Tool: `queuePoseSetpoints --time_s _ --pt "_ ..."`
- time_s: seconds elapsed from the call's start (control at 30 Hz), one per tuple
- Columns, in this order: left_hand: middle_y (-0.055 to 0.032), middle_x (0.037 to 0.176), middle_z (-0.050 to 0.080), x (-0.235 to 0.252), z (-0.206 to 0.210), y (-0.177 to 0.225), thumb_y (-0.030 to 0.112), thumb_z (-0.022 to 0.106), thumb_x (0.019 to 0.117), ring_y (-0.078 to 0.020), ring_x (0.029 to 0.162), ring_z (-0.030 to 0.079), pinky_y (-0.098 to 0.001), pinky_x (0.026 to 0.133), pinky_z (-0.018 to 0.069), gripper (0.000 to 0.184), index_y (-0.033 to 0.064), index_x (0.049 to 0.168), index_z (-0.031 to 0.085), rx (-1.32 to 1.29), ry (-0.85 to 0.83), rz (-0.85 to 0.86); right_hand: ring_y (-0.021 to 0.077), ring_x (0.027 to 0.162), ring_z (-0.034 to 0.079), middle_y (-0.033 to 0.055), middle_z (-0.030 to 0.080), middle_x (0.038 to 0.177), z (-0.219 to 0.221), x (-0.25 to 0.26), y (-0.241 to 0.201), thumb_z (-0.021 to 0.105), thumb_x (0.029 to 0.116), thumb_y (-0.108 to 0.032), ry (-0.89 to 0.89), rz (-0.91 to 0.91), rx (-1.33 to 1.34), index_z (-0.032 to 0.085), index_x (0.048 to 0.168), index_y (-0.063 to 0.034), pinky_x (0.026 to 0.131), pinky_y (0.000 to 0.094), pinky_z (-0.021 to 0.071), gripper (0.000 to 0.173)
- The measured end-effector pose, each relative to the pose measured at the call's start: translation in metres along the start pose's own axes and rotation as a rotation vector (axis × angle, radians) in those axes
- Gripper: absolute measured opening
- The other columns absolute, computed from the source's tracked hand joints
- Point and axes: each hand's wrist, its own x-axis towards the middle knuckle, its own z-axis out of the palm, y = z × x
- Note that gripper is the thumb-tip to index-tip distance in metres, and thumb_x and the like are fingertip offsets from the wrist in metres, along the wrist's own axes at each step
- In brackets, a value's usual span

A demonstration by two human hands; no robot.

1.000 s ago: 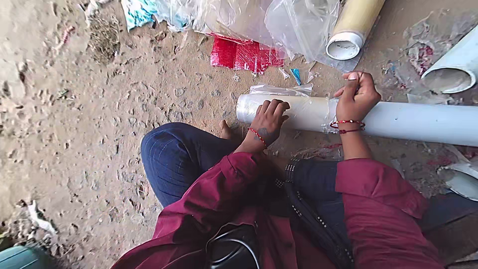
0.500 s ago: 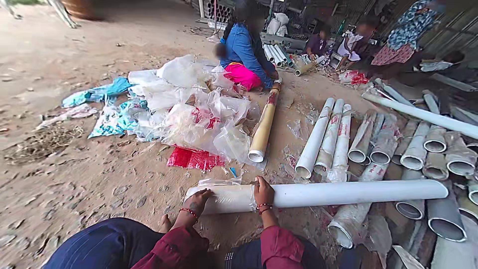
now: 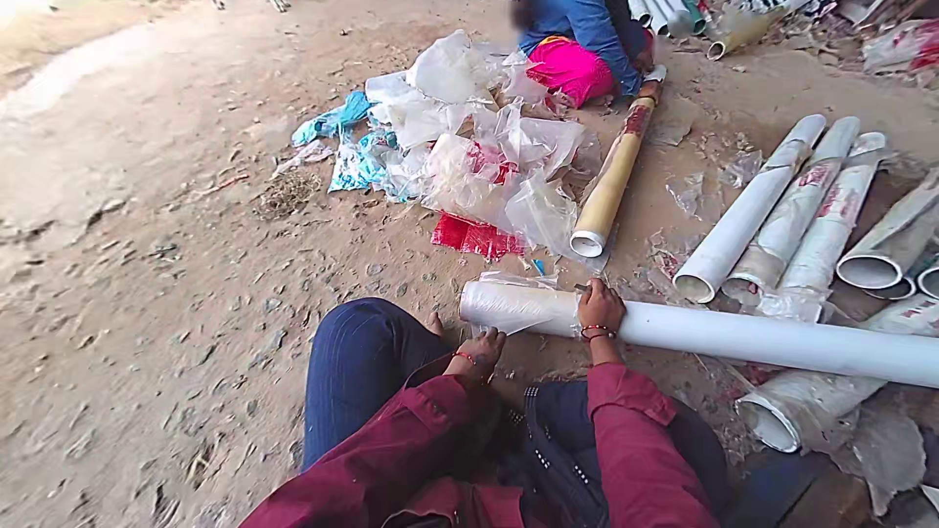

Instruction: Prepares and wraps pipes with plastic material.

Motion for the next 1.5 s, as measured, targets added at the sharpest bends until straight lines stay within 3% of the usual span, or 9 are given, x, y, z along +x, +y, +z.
queuePoseSetpoints --time_s 0.1,0.23,0.47,0.63,0.9,1.07,1.2,1.3,1.5 --pt "-0.0212 0.151 0.054 -0.010 -0.014 -0.029 0.008 0.037 0.1110 -0.0423 0.136 0.055 -0.0661 0.114 0.0346 0.044 0.0069 0.154 0.047 -0.224 0.263 -0.049 0.0447 0.109 0.069 0.0266 0.073 0.112 0.003 0.000 0.004 0.046 0.1040 -0.012 0.041 -0.044 0.036 0.070 0.118 0.0052 0.096 0.0581 0.0489 0.033" --pt "-0.0241 0.137 0.063 -0.007 -0.044 -0.081 0.009 0.051 0.1076 -0.0403 0.123 0.064 -0.0551 0.108 0.0479 0.031 -0.0004 0.134 0.064 -0.427 0.616 -0.179 0.0463 0.108 0.069 0.0283 0.073 0.111 0.003 0.000 0.005 0.045 0.1048 -0.012 0.066 -0.049 0.033 0.070 0.117 0.0062 0.095 0.0590 0.0482 0.033" --pt "-0.0289 0.126 0.066 0.050 -0.057 -0.092 0.013 0.063 0.1027 -0.0462 0.120 0.063 -0.0639 0.103 0.0469 0.024 -0.0032 0.118 0.071 -0.305 0.463 -0.014 0.0469 0.108 0.069 0.0286 0.073 0.111 0.004 0.001 0.006 0.048 0.1031 -0.008 0.071 -0.053 0.062 0.070 0.118 0.0076 0.096 0.0595 0.0479 0.031" --pt "-0.0285 0.139 0.058 0.077 -0.045 -0.082 0.028 0.065 0.1030 -0.0456 0.126 0.060 -0.0627 0.105 0.0474 0.044 -0.0002 0.136 0.062 -0.282 0.385 -0.093 0.0460 0.106 0.070 0.0275 0.074 0.109 0.007 0.003 0.005 0.049 0.1031 -0.011 0.086 -0.022 0.043 0.071 0.116 0.0052 0.095 0.0589 0.0487 0.030" --pt "-0.0312 0.129 0.062 0.080 -0.050 -0.083 0.021 0.070 0.0995 -0.0463 0.120 0.062 -0.0614 0.103 0.0481 0.032 -0.0052 0.117 0.071 -0.343 0.411 -0.052 0.0479 0.106 0.069 0.0285 0.073 0.108 0.006 0.005 0.001 0.049 0.1032 -0.010 0.032 0.046 0.040 0.070 0.117 0.0033 0.092 0.0625 0.0476 0.029" --pt "-0.0293 0.139 0.057 0.089 -0.060 -0.065 0.011 0.054 0.1045 -0.0463 0.126 0.060 -0.0621 0.103 0.0481 0.028 -0.0086 0.121 0.067 -0.147 0.231 -0.152 0.0484 0.106 0.068 0.0279 0.073 0.108 0.008 0.005 0.001 0.051 0.1031 -0.010 0.037 0.056 0.068 0.070 0.116 0.0027 0.090 0.0637 0.0476 0.026" --pt "-0.0311 0.135 0.059 0.094 -0.061 -0.076 0.005 0.055 0.1027 -0.0460 0.127 0.059 -0.0598 0.107 0.0461 0.026 -0.0127 0.120 0.065 -0.228 0.309 -0.169 0.0486 0.105 0.068 0.0283 0.073 0.108 0.009 0.004 0.003 0.051 0.1030 -0.011 0.053 0.039 0.084 0.070 0.116 0.0026 0.089 0.0638 0.0482 0.027" --pt "-0.0283 0.125 0.067 0.079 -0.056 -0.076 0.017 0.057 0.1064 -0.0452 0.120 0.064 -0.0607 0.104 0.0471 0.031 -0.0051 0.127 0.064 -0.294 0.431 -0.118 0.0486 0.102 0.069 0.0283 0.073 0.105 0.011 0.005 0.005 0.052 0.1024 -0.010 0.078 0.024 0.104 0.070 0.114 0.0038 0.087 0.0634 0.0488 0.025" --pt "-0.0276 0.126 0.065 0.075 -0.045 -0.066 0.017 0.062 0.1044 -0.0463 0.123 0.059 -0.0618 0.104 0.0460 0.025 -0.0042 0.113 0.071 -0.241 0.470 -0.081 0.0483 0.100 0.069 0.0280 0.073 0.103 0.012 0.004 0.006 0.050 0.1031 -0.012 0.090 0.009 0.101 0.069 0.112 0.0039 0.084 0.0634 0.0494 0.026"
